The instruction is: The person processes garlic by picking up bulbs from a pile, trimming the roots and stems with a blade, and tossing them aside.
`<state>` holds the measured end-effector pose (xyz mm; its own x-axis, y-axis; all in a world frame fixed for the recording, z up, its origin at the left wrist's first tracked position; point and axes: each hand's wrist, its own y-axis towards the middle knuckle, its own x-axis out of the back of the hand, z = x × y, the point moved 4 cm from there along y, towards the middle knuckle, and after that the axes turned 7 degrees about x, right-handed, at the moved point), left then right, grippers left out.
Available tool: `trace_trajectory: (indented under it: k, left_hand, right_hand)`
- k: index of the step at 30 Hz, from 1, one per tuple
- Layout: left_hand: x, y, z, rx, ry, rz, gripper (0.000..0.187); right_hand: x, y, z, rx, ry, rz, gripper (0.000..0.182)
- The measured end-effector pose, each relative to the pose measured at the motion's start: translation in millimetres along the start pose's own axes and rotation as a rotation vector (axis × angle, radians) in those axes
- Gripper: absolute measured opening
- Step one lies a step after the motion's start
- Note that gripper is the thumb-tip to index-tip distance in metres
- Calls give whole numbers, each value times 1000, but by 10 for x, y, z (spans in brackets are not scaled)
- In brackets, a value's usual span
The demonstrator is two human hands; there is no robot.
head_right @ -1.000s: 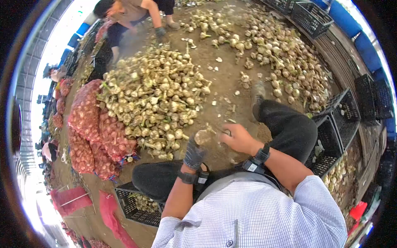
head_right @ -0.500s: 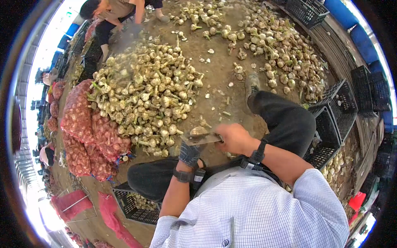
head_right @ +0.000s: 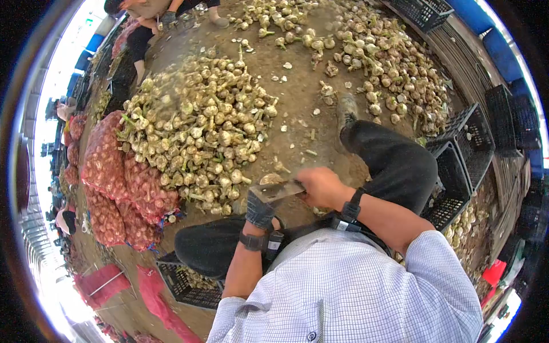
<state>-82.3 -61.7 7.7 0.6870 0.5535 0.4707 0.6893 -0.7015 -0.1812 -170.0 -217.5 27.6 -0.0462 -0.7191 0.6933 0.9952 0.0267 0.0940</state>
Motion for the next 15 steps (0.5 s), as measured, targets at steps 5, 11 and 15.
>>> trace_trajectory:
  k: [5,11,15]
  left_hand:
    - [123,-93,-260,-133,-67,-72,27]
    - [89,322,-514,7,-629,-73,40]
    - [-374,886,-565,47,-861,-57,54]
  right_hand:
    - [-383,-195,-1044,-405,-219,274,26]
    - [-62,-214,-972,-591,28,27,36]
    - [-186,-266,-1103,-574,66,-85,38]
